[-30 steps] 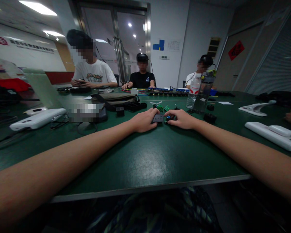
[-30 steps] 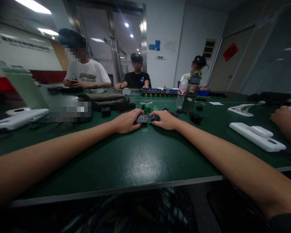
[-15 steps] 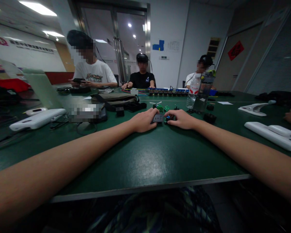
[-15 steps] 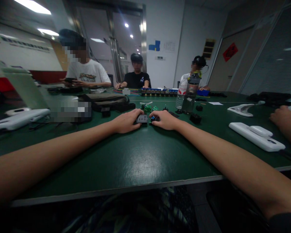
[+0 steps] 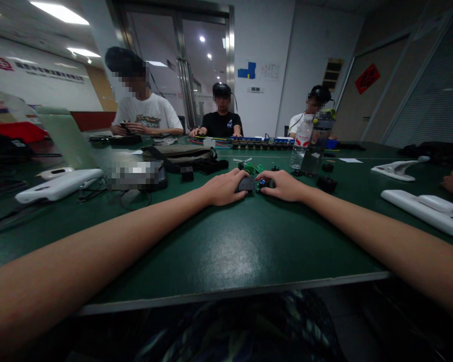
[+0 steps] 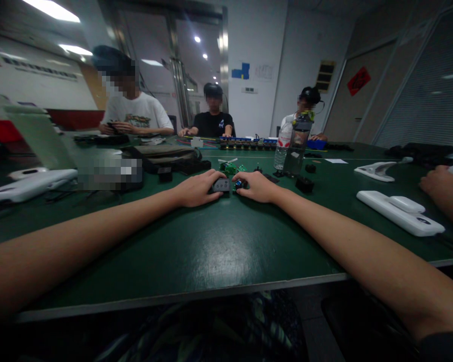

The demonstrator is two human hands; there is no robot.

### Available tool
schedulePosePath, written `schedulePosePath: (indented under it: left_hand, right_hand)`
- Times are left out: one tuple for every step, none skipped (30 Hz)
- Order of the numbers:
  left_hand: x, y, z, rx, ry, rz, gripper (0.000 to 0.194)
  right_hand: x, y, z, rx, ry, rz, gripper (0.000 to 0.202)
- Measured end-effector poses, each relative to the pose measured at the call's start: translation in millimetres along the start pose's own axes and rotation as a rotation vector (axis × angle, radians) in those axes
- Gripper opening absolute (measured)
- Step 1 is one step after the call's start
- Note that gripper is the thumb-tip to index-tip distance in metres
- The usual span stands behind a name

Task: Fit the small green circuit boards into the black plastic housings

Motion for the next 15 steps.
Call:
schedulePosePath:
  left_hand:
    - [0.0, -0.1, 0.2, -0.002, 0.001, 0.0, 0.05]
    - [0.0, -0.3, 0.0, -0.003, 0.007, -0.001, 0.051]
    - [0.1, -0.3, -0.4, -0.004, 0.015, -0.001, 0.052]
    - [0.1, -0.4, -0.9, -0.005, 0.022, -0.002, 0.053]
    - [0.1, -0.4, -1.1, -0.004, 0.026, -0.002, 0.054]
    - [0.2, -0.4, -1.2, -0.004, 0.029, -0.002, 0.054]
    - [0.2, -0.3, -1.2, -0.002, 0.029, -0.001, 0.054]
    - [0.2, -0.2, -1.0, 0.001, 0.027, 0.0, 0.054]
    - [0.3, -0.2, -0.7, 0.003, 0.024, 0.002, 0.053]
    - [0.3, -0.3, -0.8, 0.005, 0.025, 0.001, 0.052]
    - [0.3, -0.3, -0.9, 0.008, 0.025, 0.002, 0.052]
    - [0.3, -0.3, -1.0, 0.008, 0.025, 0.002, 0.051]
    - [0.3, -0.3, -0.9, 0.007, 0.024, 0.003, 0.051]
    - [0.3, -0.2, -0.7, 0.004, 0.022, 0.004, 0.05]
    - [0.3, -0.3, -0.4, 0.001, 0.019, 0.003, 0.05]
  right_hand:
    - [0.0, 0.2, 0.3, -0.003, -0.003, 0.006, 0.033]
    - [0.1, 0.3, 0.7, -0.005, -0.007, 0.011, 0.033]
    - [0.2, 0.2, 0.8, -0.007, -0.009, 0.013, 0.033]
    - [0.3, 0.1, 0.7, -0.008, -0.009, 0.015, 0.033]
    - [0.4, -0.1, 0.4, -0.008, -0.007, 0.015, 0.033]
    - [0.5, -0.1, 0.1, -0.007, -0.005, 0.017, 0.033]
    - [0.6, 0.1, -0.3, -0.005, -0.004, 0.021, 0.033]
    - [0.7, 0.6, -0.3, -0.002, -0.004, 0.026, 0.032]
    - [0.6, 1.3, -0.1, 0.002, -0.007, 0.033, 0.032]
    - [0.6, 2.2, 0.3, 0.006, -0.011, 0.04, 0.031]
    - [0.5, 3.1, 0.9, 0.008, -0.016, 0.046, 0.03]
    - [0.4, 3.9, 1.4, 0.009, -0.02, 0.049, 0.028]
    - [0.4, 4.5, 1.9, 0.009, -0.023, 0.05, 0.027]
    - [0.4, 5.0, 2.2, 0.009, -0.023, 0.048, 0.026]
    - [0.4, 5.5, 2.1, 0.008, -0.021, 0.045, 0.025]
Point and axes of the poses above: each hand's wrist, its own x-axis towards the middle knuckle, its own z-axis out of the back of the hand, y = z × x, the point moved 10 cm from there along x, towards the middle knuckle, and after that the axes turned 15 degrees about x, right-handed, at the moved point
